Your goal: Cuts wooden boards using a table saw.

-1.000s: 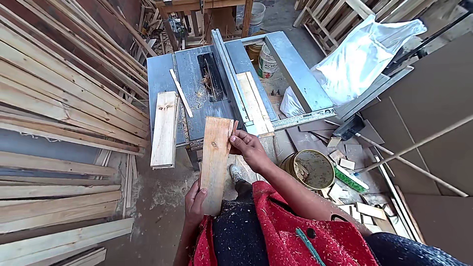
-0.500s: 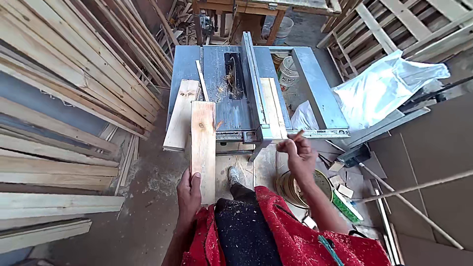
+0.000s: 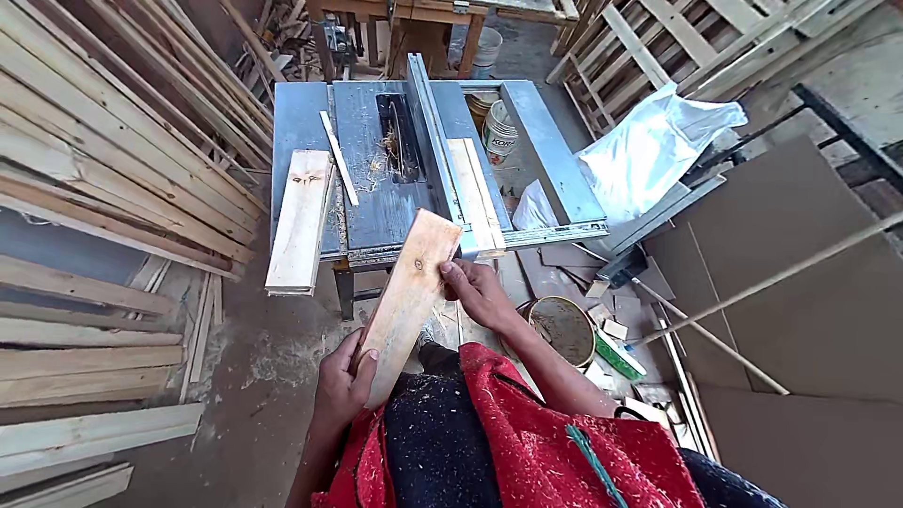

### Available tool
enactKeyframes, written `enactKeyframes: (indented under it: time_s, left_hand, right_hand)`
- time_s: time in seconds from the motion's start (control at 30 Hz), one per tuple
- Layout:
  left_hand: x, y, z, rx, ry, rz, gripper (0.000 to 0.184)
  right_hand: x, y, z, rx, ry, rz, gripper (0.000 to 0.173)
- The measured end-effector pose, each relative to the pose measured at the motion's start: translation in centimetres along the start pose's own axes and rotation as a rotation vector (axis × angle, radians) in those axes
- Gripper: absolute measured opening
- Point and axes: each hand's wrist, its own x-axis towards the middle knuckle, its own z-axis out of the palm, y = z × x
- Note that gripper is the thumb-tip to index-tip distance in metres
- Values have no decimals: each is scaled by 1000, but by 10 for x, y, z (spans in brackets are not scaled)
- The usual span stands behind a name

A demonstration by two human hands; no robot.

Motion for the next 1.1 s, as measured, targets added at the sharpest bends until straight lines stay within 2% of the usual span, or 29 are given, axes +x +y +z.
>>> enactKeyframes:
  time_s: [0.1,0.2,0.23,0.27,0.33,0.37,0.4,0.43,0.57,0.67,0.73,0.8,0.9,0.97,1.03,1.1]
  left_hand:
    - [-11,27,-10,349,147,70,38]
    - [-18,41,-18,606,258,171,37]
    - [-20,42,-22,633,281,190,38]
    - [-22,43,-25,644,300,202,37]
    - [-26,44,-32,632,310,207,38]
    - [-27,45,-36,616,304,205,38]
    - [-28,45,-39,592,296,203,38]
    - [-28,46,-41,570,284,201,37]
    - [-23,57,-37,465,208,214,38]
    - [-18,65,-27,382,163,237,38]
    - [-14,68,-25,346,151,224,34]
    - [-11,68,-23,345,165,257,26]
    - [-11,69,-22,424,215,294,15]
    - [-14,67,-25,411,235,289,17]
    - [-23,61,-34,202,294,276,18]
    - [-38,57,-49,-118,416,211,15]
  right_hand:
    - [-11,12,2,179,17,56,47]
    - [-26,36,-9,489,159,334,52]
    - [-32,45,-17,443,194,415,53]
    - [-39,55,-27,261,180,471,50]
    - [-57,80,-45,-226,-17,528,34]
    - [-63,87,-48,-339,-126,573,50]
    - [-66,85,-45,-327,-178,605,66]
    - [-67,77,-39,-207,-190,607,71]
    - [-57,28,8,593,-228,472,71]
    - [-51,9,39,1002,-195,392,46]
    - [-48,8,43,1066,-186,374,33]
    - [-51,10,44,1068,-178,384,28]
    - [-57,17,49,1044,-164,363,28]
    - [-59,19,53,1055,-158,325,30]
    - [-57,18,55,1130,-176,301,34]
    - [-53,18,51,1203,-179,282,38]
